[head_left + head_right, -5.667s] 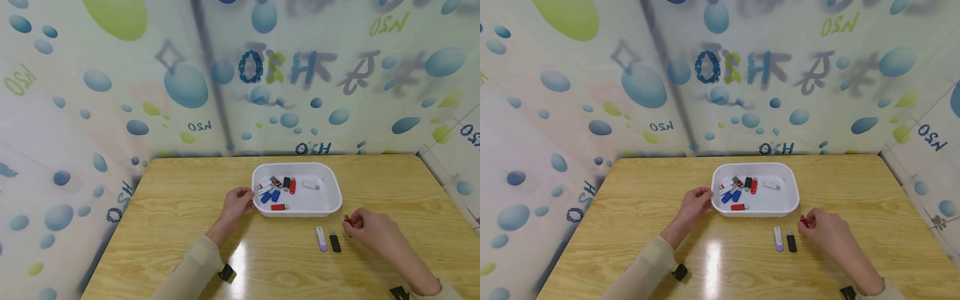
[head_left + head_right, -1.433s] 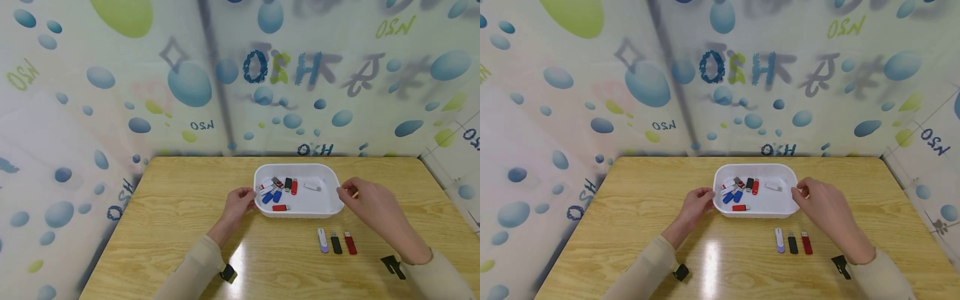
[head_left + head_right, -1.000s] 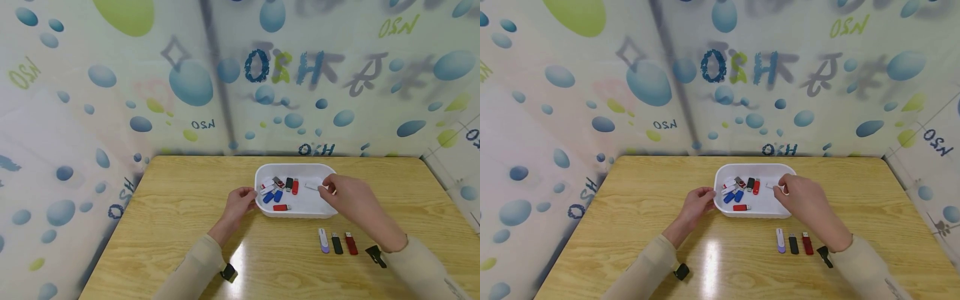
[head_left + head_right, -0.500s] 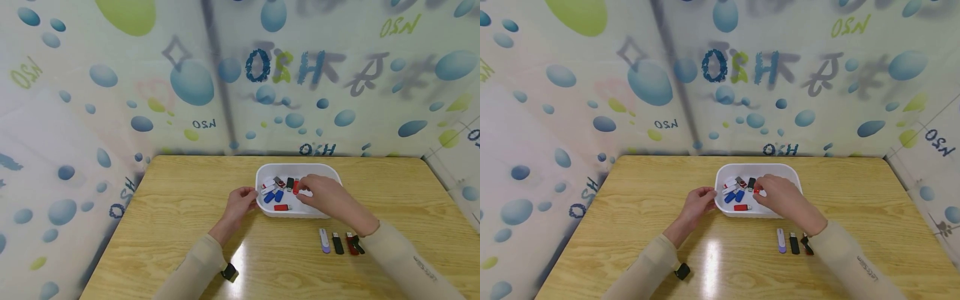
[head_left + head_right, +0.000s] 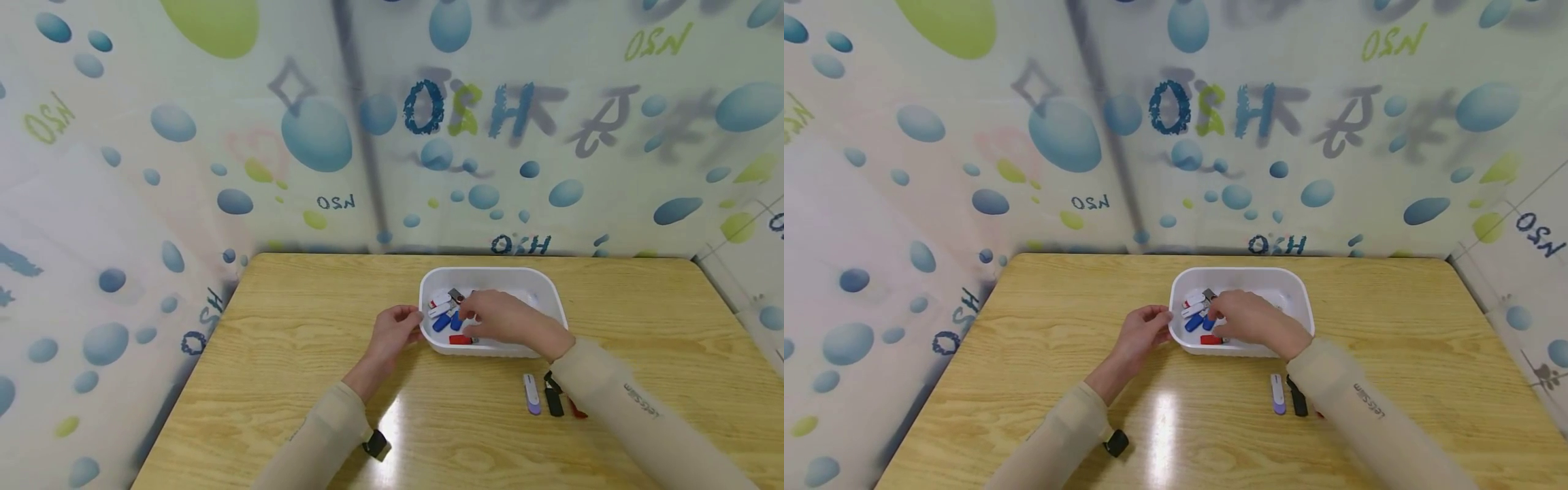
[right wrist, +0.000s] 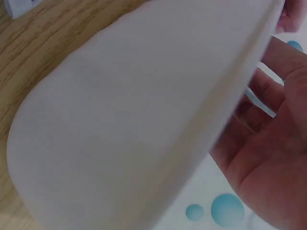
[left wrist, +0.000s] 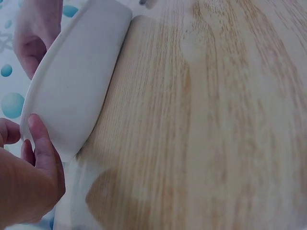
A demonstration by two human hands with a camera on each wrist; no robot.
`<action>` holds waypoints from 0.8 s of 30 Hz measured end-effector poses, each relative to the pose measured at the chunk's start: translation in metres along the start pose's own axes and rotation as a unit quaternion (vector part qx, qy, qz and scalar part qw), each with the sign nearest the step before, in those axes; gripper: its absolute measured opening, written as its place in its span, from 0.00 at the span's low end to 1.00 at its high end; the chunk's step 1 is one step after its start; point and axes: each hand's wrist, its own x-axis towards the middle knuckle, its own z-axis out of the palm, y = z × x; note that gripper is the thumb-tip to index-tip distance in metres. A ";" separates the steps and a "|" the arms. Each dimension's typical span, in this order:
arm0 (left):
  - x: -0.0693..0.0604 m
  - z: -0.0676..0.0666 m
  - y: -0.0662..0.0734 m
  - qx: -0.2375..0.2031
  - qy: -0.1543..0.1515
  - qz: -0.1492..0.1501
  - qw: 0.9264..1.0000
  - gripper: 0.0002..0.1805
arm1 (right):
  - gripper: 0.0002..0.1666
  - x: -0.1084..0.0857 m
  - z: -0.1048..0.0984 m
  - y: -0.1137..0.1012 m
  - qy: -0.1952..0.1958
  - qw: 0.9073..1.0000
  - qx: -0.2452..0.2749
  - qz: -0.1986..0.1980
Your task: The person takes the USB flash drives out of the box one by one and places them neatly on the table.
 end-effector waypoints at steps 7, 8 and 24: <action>0.000 0.000 0.000 0.002 0.002 0.000 1.000 0.16 | 0.12 0.010 0.014 -0.007 -0.012 0.999 -0.033 -0.011; 0.000 0.000 0.000 0.002 0.002 0.000 1.000 0.16 | 0.12 0.011 0.015 -0.008 -0.013 0.999 -0.037 -0.011; -0.002 0.001 0.003 0.002 0.002 -0.006 1.000 0.16 | 0.04 0.022 0.019 -0.009 -0.036 0.996 -0.070 -0.040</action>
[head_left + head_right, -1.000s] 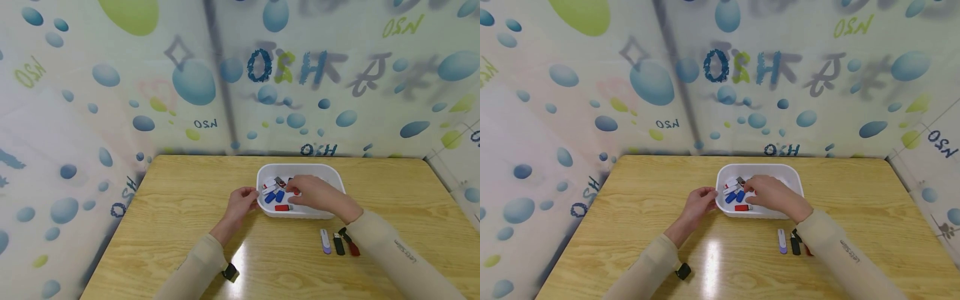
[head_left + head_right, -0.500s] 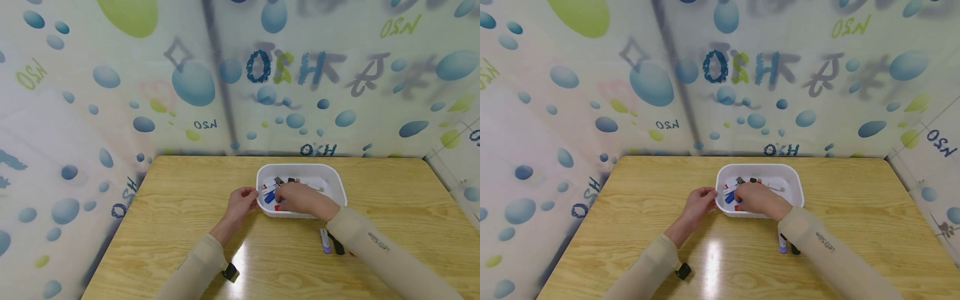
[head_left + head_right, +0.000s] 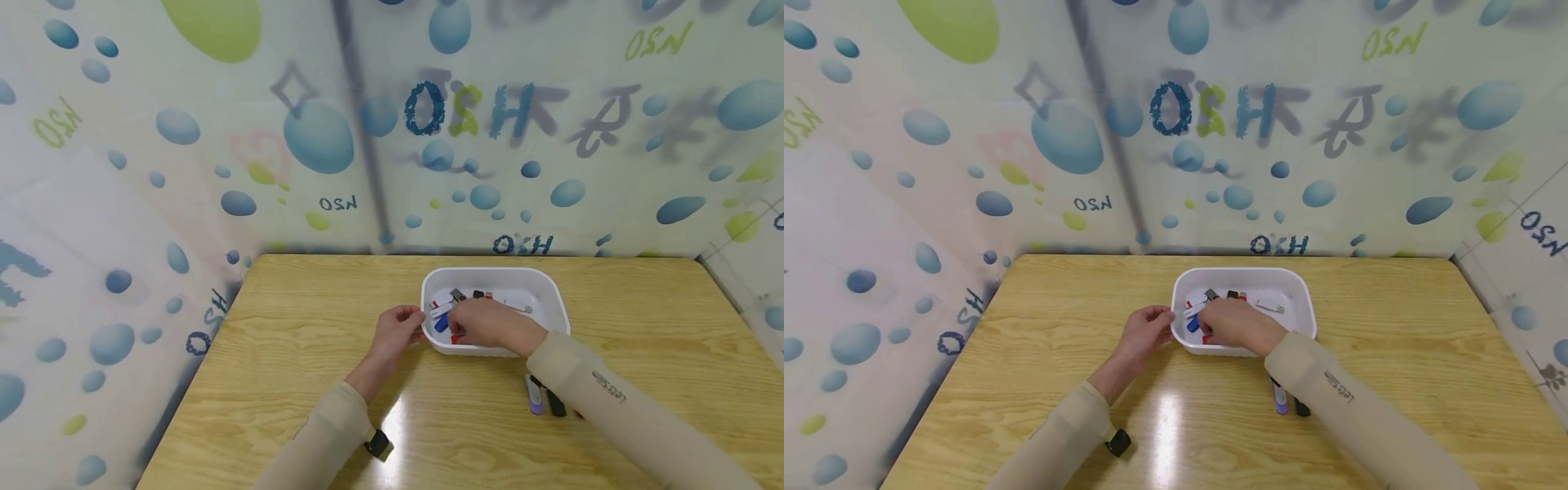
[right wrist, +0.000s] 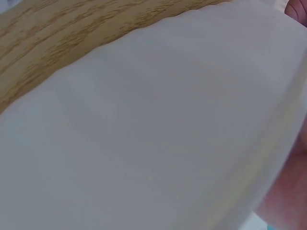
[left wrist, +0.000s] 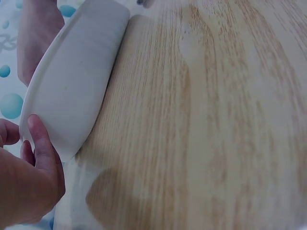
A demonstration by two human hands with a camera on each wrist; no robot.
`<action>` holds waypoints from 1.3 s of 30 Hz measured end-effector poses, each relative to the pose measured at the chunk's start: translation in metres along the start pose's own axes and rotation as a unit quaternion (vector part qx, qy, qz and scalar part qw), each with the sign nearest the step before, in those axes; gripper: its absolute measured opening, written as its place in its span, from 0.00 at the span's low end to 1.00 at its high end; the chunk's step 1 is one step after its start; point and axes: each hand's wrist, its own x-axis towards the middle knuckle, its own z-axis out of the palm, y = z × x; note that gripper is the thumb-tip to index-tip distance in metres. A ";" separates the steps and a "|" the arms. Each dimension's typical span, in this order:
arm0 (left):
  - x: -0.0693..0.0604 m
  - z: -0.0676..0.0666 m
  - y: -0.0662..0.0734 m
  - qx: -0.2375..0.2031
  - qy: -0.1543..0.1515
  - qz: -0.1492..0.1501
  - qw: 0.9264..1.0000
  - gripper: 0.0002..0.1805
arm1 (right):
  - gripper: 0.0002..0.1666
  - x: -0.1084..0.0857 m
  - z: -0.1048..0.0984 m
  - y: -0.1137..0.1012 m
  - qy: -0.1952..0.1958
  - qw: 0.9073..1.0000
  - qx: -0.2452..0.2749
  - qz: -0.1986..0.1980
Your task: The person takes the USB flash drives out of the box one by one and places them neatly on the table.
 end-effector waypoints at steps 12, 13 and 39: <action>0.001 0.002 -0.003 -0.010 0.005 0.010 1.000 0.15 | 0.03 0.002 -0.002 -0.001 -0.017 1.000 -0.015 0.013; 0.001 0.002 -0.003 -0.010 0.005 0.011 1.000 0.15 | 0.04 0.001 -0.003 -0.001 -0.013 1.000 -0.021 0.014; 0.001 0.001 -0.002 -0.010 0.002 0.008 1.000 0.17 | 0.11 -0.035 -0.011 0.028 0.032 0.985 0.020 0.168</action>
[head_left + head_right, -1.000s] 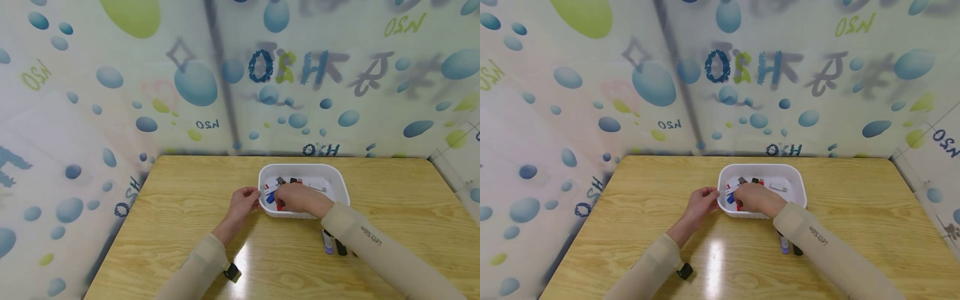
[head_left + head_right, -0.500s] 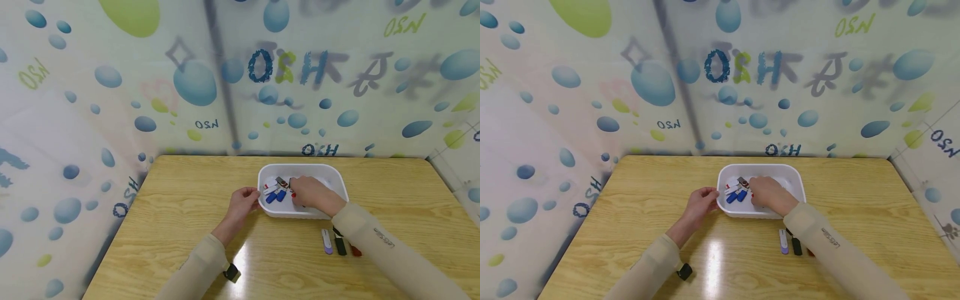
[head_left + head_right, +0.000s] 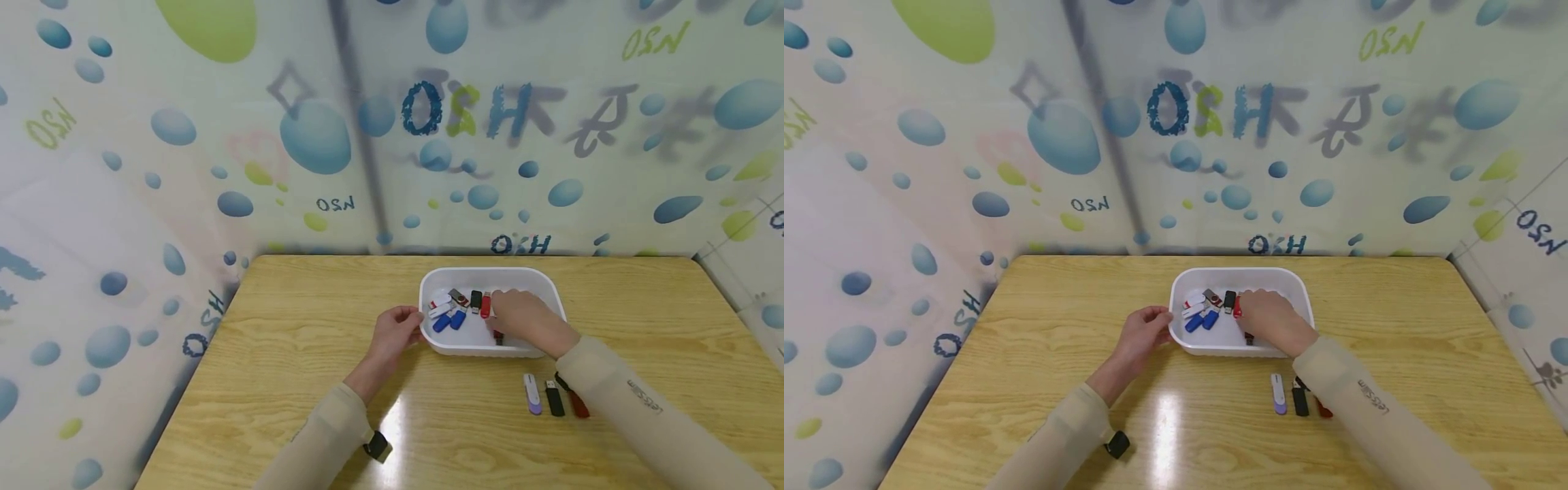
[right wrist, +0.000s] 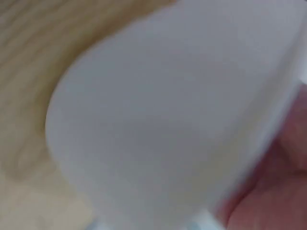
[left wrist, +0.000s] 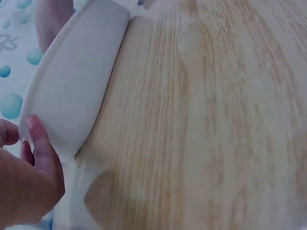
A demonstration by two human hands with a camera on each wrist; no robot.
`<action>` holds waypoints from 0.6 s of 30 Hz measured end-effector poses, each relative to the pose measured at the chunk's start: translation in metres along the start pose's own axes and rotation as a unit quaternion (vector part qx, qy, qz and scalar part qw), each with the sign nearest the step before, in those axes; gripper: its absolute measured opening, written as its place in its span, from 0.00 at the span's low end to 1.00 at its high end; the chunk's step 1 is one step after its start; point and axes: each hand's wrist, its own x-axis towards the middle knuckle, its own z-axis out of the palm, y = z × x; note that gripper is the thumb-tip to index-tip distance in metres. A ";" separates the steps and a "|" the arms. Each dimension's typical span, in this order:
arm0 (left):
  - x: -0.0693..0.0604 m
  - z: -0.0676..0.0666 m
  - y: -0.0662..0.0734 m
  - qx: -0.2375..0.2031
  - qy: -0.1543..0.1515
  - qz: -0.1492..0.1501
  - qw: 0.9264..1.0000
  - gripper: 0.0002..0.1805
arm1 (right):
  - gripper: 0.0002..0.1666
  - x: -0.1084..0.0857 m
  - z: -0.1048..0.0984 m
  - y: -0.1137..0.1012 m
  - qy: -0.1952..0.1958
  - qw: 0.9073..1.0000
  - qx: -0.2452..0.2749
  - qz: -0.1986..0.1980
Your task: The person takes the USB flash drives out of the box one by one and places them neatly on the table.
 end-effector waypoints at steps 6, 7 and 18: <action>0.000 -0.003 0.000 0.004 0.000 0.000 1.000 0.18 | 0.09 -0.006 -0.007 0.013 0.029 0.981 -0.048 -0.186; 0.000 -0.003 0.000 0.004 0.001 0.001 1.000 0.18 | 0.11 -0.007 -0.007 0.014 0.028 0.977 -0.051 -0.204; 0.002 -0.001 -0.001 0.009 -0.001 -0.004 1.000 0.18 | 0.16 -0.008 0.001 0.027 0.001 0.972 -0.060 -0.229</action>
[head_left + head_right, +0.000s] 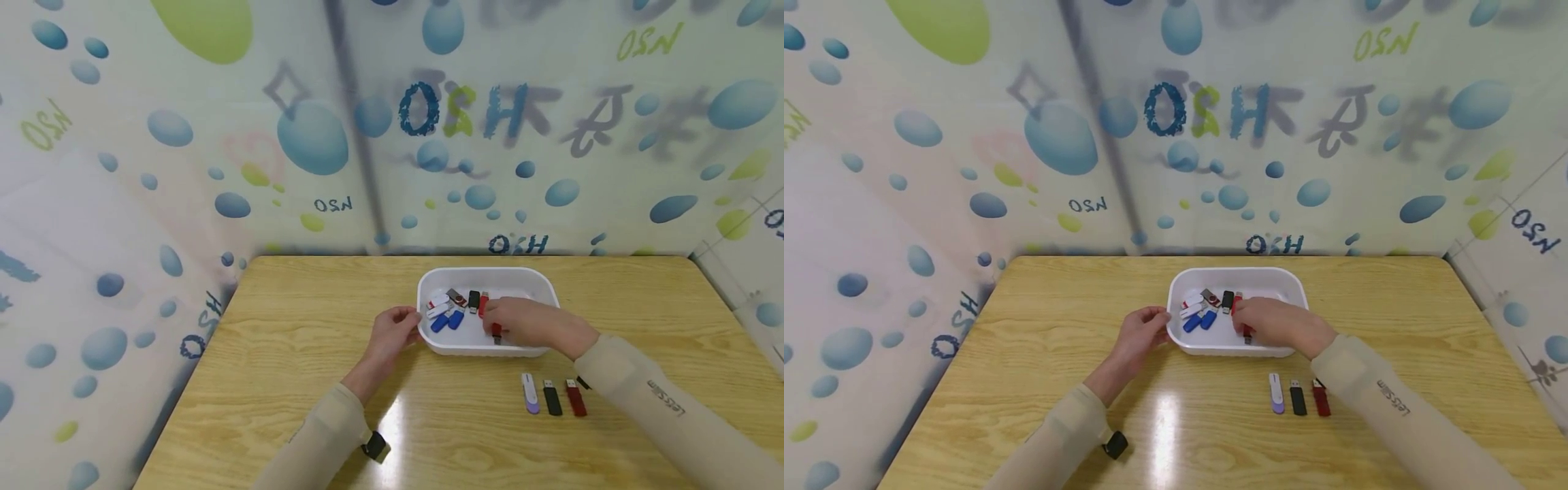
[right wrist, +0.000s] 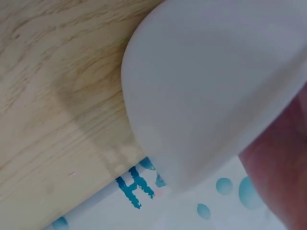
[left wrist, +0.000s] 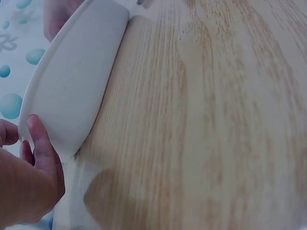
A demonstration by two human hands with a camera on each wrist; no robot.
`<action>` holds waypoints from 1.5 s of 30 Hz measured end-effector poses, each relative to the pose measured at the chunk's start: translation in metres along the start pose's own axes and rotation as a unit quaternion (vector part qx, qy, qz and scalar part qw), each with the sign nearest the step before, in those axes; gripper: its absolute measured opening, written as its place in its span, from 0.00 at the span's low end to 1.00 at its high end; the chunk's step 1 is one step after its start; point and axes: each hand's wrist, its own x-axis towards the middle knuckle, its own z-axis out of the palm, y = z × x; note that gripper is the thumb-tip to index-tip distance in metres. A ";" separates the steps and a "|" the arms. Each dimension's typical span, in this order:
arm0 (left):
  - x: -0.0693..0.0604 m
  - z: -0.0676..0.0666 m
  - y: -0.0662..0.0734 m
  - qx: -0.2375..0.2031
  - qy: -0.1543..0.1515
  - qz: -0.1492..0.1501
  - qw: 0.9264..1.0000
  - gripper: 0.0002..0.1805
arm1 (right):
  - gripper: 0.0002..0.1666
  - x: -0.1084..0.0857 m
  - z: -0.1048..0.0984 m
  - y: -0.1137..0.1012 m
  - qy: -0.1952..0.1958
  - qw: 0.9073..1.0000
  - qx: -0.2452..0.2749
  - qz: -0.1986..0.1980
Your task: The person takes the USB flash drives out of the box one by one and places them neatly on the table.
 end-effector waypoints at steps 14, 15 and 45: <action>-0.002 0.000 0.000 0.001 -0.005 0.000 1.000 0.17 | 0.09 0.004 0.006 0.010 0.022 0.996 -0.083 0.025; -0.001 0.000 0.000 0.001 -0.005 0.001 1.000 0.17 | 0.09 0.004 0.006 0.010 0.024 0.996 -0.087 0.026; -0.002 -0.001 -0.001 0.010 -0.004 0.012 1.000 0.16 | 0.06 -0.017 -0.004 0.009 0.109 0.988 -0.043 0.097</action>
